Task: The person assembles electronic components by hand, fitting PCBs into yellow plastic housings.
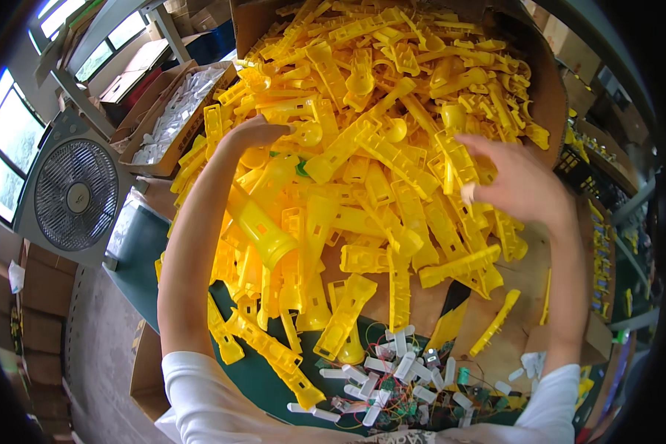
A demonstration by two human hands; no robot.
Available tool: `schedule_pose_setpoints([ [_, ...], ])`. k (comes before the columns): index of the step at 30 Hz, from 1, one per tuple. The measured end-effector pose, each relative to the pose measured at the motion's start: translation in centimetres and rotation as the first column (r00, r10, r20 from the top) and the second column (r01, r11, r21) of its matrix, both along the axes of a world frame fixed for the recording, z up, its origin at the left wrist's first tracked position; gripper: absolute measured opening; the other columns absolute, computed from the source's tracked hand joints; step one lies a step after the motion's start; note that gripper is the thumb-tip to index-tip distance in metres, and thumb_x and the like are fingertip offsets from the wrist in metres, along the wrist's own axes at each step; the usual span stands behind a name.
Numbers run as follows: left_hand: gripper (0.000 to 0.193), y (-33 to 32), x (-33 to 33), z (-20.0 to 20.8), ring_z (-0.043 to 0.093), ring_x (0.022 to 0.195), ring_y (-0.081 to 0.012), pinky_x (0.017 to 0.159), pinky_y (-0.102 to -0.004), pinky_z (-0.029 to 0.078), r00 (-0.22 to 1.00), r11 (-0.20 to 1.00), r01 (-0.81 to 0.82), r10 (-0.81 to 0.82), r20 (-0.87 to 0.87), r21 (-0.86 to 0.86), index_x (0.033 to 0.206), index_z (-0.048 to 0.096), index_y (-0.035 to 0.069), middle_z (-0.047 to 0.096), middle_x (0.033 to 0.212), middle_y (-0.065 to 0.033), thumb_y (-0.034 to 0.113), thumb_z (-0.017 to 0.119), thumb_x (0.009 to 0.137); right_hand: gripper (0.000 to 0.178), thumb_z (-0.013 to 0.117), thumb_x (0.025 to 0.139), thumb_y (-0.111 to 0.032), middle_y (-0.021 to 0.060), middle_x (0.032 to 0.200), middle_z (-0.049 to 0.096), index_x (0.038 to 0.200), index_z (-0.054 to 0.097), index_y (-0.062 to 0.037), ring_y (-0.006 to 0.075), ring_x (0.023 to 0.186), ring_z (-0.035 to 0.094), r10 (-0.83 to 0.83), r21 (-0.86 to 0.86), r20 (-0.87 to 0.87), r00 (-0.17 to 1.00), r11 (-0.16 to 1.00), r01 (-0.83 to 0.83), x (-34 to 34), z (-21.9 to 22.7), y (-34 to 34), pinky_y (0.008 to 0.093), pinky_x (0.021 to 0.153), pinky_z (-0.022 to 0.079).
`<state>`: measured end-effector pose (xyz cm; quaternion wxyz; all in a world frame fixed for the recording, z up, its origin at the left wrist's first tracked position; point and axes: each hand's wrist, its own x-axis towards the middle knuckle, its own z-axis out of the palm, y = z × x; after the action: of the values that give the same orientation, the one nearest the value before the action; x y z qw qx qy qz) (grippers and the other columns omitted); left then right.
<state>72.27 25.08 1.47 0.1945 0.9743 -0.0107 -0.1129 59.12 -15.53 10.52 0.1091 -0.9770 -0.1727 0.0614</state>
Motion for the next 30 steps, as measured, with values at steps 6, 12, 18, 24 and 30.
schedule_pose_setpoints([
  [6, 0.097, -9.4, -4.3, -3.1, 0.056, 0.125, -0.0393, 0.101, -0.0433, 0.046, 0.995, 0.993, 0.086, -0.080, -0.067, 0.084, 0.148, 0.035, 0.001, 0.058, 0.133, -0.0247, 0.064, 0.061, 0.080, 0.079, 0.070, 0.084, -0.045, 0.0153, 0.141, 0.053, 0.149, 0.039, -0.0135, 0.0316, 0.131, 0.051, -0.048, 0.113, 0.568, 0.821, 0.993, -0.020, 20.0, -0.3, 8.4, 0.0442, 0.107, 0.043],
  [12, 0.081, -10.6, -11.1, 4.7, 0.057, 0.122, -0.0382, 0.105, -0.0434, 0.044, 0.979, 0.995, 0.088, -0.094, 0.180, 0.039, 0.145, 0.046, 0.007, 0.058, 0.135, -0.0211, 0.065, 0.050, 0.089, 0.098, 0.080, 0.074, -0.023, 0.0134, 0.146, 0.048, 0.156, 0.026, -0.0240, 0.0317, 0.132, 0.050, -0.107, -0.168, 0.405, 0.908, 0.967, 0.189, 25.4, -3.4, 8.9, 0.0465, 0.104, 0.046],
  [18, 0.059, 3.3, -4.0, 4.7, 0.062, 0.112, -0.0367, 0.097, -0.0454, 0.048, 0.730, 0.949, -0.254, 0.313, 0.608, -0.185, 0.129, 0.059, 0.007, 0.065, 0.118, -0.0220, 0.050, 0.061, 0.088, 0.054, 0.072, 0.075, -0.006, 0.0118, 0.121, 0.067, 0.127, 0.063, -0.0185, 0.0330, 0.113, 0.063, 0.046, -0.270, 0.301, 0.953, 0.962, 0.039, 16.4, -4.3, 5.2, 0.0406, 0.092, 0.054],
  [24, 0.067, -5.4, 8.8, 3.6, 0.050, 0.125, -0.0422, 0.102, -0.0459, 0.042, 0.517, 0.955, 0.060, 0.221, 0.827, -0.292, 0.136, 0.051, 0.009, 0.055, 0.132, -0.0236, 0.055, 0.061, 0.088, 0.024, 0.063, 0.079, -0.005, 0.0189, 0.105, 0.071, 0.100, 0.072, 0.0002, 0.0338, 0.106, 0.066, 0.093, -0.361, 0.113, 0.989, 0.931, -0.047, 5.4, -8.7, 3.1, 0.0433, 0.089, 0.054],
  [30, 0.071, -13.7, 13.8, 0.2, 0.034, 0.141, -0.0405, 0.112, -0.0654, 0.022, 0.845, 0.995, 0.024, -0.070, 0.530, 0.094, 0.142, 0.051, 0.031, 0.042, 0.152, -0.0130, 0.063, 0.062, 0.079, 0.042, 0.068, 0.085, -0.021, 0.0170, 0.113, 0.070, 0.125, 0.067, -0.0068, 0.0304, 0.108, 0.066, 0.028, 0.230, -0.153, 0.988, 0.973, 0.008, 1.9, -0.1, -0.9, 0.0387, 0.097, 0.050],
])
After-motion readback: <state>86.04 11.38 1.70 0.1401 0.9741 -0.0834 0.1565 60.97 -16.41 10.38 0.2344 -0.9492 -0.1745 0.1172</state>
